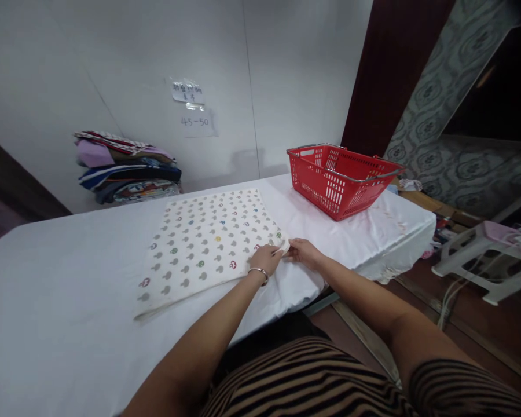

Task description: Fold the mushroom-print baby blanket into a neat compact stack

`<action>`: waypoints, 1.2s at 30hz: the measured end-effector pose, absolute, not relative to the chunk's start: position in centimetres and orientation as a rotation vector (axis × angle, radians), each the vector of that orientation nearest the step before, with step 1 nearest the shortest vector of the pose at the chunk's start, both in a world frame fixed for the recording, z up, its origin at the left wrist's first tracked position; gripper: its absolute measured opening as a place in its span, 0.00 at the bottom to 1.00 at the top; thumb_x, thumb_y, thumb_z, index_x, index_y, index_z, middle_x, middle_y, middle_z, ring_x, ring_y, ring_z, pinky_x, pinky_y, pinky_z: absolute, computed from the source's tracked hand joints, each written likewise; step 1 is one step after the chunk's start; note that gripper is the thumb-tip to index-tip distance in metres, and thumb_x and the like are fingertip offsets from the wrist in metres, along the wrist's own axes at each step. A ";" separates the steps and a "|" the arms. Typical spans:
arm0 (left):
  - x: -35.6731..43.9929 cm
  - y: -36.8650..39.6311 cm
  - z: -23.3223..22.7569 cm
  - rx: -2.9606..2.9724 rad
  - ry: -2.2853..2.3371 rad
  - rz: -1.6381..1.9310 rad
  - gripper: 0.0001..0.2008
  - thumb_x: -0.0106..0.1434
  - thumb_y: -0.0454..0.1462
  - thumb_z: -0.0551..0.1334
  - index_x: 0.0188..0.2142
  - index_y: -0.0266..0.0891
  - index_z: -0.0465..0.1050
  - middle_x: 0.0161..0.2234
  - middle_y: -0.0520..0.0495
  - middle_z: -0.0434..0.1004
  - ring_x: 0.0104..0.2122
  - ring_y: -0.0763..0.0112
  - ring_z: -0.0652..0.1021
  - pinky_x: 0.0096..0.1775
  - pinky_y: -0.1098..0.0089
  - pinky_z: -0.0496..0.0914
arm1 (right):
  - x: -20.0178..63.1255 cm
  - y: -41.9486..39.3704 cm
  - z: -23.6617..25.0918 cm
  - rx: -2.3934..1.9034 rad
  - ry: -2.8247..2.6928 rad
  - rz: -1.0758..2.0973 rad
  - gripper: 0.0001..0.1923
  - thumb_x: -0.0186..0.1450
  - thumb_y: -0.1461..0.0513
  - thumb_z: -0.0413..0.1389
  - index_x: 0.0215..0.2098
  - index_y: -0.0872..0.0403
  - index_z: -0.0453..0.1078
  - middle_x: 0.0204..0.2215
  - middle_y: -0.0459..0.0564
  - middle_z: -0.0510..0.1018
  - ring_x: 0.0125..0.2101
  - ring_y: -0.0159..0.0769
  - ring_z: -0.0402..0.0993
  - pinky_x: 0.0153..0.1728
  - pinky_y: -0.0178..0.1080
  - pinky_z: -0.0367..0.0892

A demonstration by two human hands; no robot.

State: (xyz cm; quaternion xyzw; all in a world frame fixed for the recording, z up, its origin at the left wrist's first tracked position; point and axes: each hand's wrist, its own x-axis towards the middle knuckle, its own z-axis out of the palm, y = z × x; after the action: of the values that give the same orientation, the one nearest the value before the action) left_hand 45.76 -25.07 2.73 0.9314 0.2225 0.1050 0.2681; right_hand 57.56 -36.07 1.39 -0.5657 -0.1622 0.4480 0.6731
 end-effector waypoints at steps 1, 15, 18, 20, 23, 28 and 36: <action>45.8 -25.0 2.7 2.521 0.591 0.284 0.15 0.63 0.42 0.53 0.36 0.41 0.78 0.40 0.46 0.78 0.41 0.66 0.74 0.42 0.69 0.64 | 57.6 -36.1 1.4 -1.280 -0.370 1.005 0.09 0.66 0.62 0.51 0.28 0.56 0.65 0.24 0.50 0.77 0.24 0.30 0.75 0.22 0.30 0.67; 45.8 -25.5 2.9 2.424 0.623 0.468 0.16 0.67 0.41 0.49 0.42 0.41 0.74 0.42 0.47 0.78 0.42 0.67 0.75 0.43 0.71 0.65 | 57.9 -36.1 1.3 -1.269 -0.428 0.979 0.08 0.61 0.63 0.52 0.24 0.55 0.67 0.21 0.46 0.73 0.23 0.28 0.69 0.23 0.30 0.68; 45.8 -26.1 2.3 2.541 0.543 0.392 0.17 0.67 0.40 0.50 0.51 0.43 0.70 0.48 0.48 0.75 0.47 0.65 0.73 0.47 0.69 0.64 | 58.0 -36.0 1.1 -1.271 -0.425 0.982 0.07 0.59 0.64 0.53 0.24 0.56 0.67 0.22 0.47 0.74 0.23 0.29 0.70 0.24 0.30 0.69; 45.8 -26.1 2.3 2.600 0.583 0.324 0.18 0.67 0.42 0.50 0.54 0.45 0.66 0.49 0.48 0.74 0.47 0.65 0.73 0.47 0.68 0.65 | 58.1 -35.9 0.9 -1.271 -0.420 0.981 0.05 0.58 0.63 0.53 0.25 0.56 0.67 0.22 0.48 0.75 0.23 0.29 0.70 0.24 0.30 0.69; 45.9 -26.2 2.8 2.722 0.569 0.218 0.19 0.68 0.42 0.47 0.55 0.47 0.65 0.50 0.49 0.73 0.48 0.65 0.73 0.46 0.68 0.66 | 58.1 -35.9 0.8 -1.272 -0.418 0.975 0.05 0.58 0.62 0.54 0.25 0.56 0.68 0.22 0.48 0.76 0.24 0.30 0.71 0.23 0.30 0.68; 46.2 -26.6 3.6 2.862 0.543 0.079 0.18 0.69 0.40 0.44 0.50 0.44 0.68 0.47 0.46 0.74 0.46 0.65 0.74 0.43 0.67 0.67 | 57.9 -35.9 0.8 -1.268 -0.414 0.979 0.07 0.57 0.60 0.55 0.24 0.55 0.67 0.21 0.47 0.75 0.24 0.31 0.71 0.27 0.32 0.71; 46.4 -26.8 3.5 2.892 0.493 0.088 0.17 0.69 0.38 0.43 0.47 0.42 0.68 0.44 0.45 0.75 0.44 0.64 0.75 0.40 0.67 0.67 | 58.0 -35.8 0.8 -1.271 -0.395 1.002 0.12 0.60 0.55 0.57 0.28 0.57 0.69 0.23 0.49 0.77 0.25 0.31 0.72 0.28 0.35 0.72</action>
State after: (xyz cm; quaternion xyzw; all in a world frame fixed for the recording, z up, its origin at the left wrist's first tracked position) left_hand 46.39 -26.81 3.55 0.9801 0.1670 0.0298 0.1031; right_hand 57.98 -35.78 0.83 -0.5646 -0.1754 0.4450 0.6726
